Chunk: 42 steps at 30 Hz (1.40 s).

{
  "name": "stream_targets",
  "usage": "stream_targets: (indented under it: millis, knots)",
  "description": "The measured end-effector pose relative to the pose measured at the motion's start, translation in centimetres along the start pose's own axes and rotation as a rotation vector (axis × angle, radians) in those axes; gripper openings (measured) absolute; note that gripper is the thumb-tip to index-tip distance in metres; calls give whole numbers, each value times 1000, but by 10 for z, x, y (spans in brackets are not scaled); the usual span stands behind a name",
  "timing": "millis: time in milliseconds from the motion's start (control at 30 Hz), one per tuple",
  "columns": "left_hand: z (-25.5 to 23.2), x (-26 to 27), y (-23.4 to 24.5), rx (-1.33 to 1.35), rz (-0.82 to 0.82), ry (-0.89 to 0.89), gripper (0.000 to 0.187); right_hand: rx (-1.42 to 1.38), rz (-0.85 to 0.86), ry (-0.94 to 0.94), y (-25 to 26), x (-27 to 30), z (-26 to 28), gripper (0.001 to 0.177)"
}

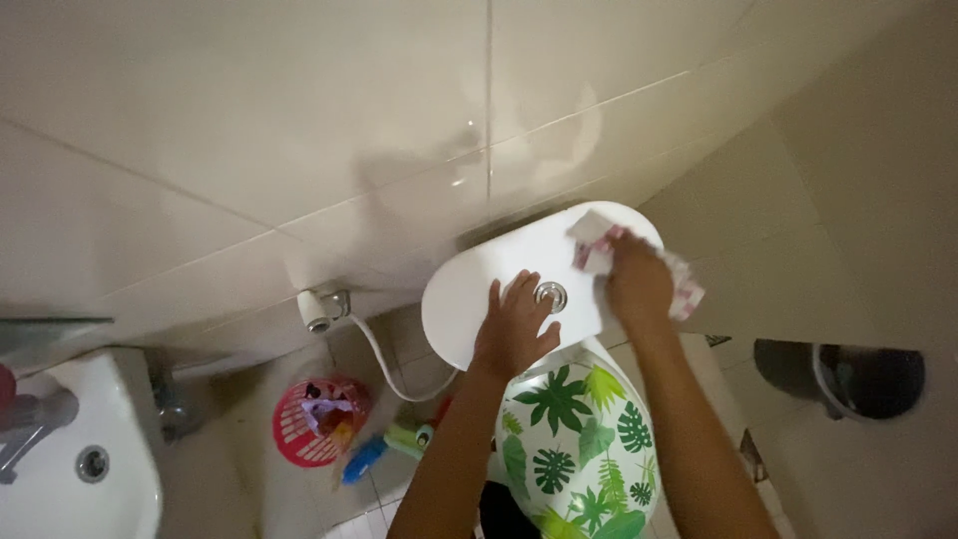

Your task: Wipe down the top of the toilet tank with a cloth.

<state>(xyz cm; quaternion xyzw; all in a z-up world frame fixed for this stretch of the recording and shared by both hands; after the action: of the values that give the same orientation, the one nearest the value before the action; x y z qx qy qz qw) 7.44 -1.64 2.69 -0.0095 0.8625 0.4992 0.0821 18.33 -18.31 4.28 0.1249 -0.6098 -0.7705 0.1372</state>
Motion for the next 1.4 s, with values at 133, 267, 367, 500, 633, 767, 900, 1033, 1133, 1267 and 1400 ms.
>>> stream_targets:
  millis: [133,267,367,500,633,767,900,1033,1133,1267,1400]
  knots:
    - [2,-3,-4,-27,59,18,45,9,28,32,-7,55,35,56]
    - [-1,0,0,15,83,24,47,-21,-123,169,5,92,50,67]
    - [0,-2,-4,46,32,5,49,-42,-164,129,21,74,29,67]
    - [4,0,-7,25,8,-8,47,-78,-40,-75,24,33,-10,62]
    - [4,-3,-4,34,43,25,47,-108,65,-219,-2,6,-50,59]
    - [2,3,2,50,16,28,46,133,-157,74,-26,2,-35,49]
    - [4,-1,-5,20,30,15,49,164,-85,196,-27,16,0,59]
    - [-2,-4,2,41,72,17,52,79,-60,137,-16,69,27,57]
    - [0,-3,0,55,101,47,54,83,-65,129,-20,93,36,62]
    - [3,-2,-4,44,68,24,54,25,-94,158,-11,86,28,66]
    - [3,-2,-2,49,11,19,51,-17,-61,90,-10,50,5,64]
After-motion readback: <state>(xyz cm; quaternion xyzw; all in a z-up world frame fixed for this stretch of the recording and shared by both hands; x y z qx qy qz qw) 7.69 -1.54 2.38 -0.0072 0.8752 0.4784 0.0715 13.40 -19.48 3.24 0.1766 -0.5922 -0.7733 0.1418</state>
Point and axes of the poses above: each hand's wrist, its own x-axis away from the middle knuckle, its own y-axis out of the back of the hand, z = x × y, the point moved 8 cm from there along -x, towards the middle knuckle, and after that the axes turned 11 degrees about y, right-handed, at the moved point
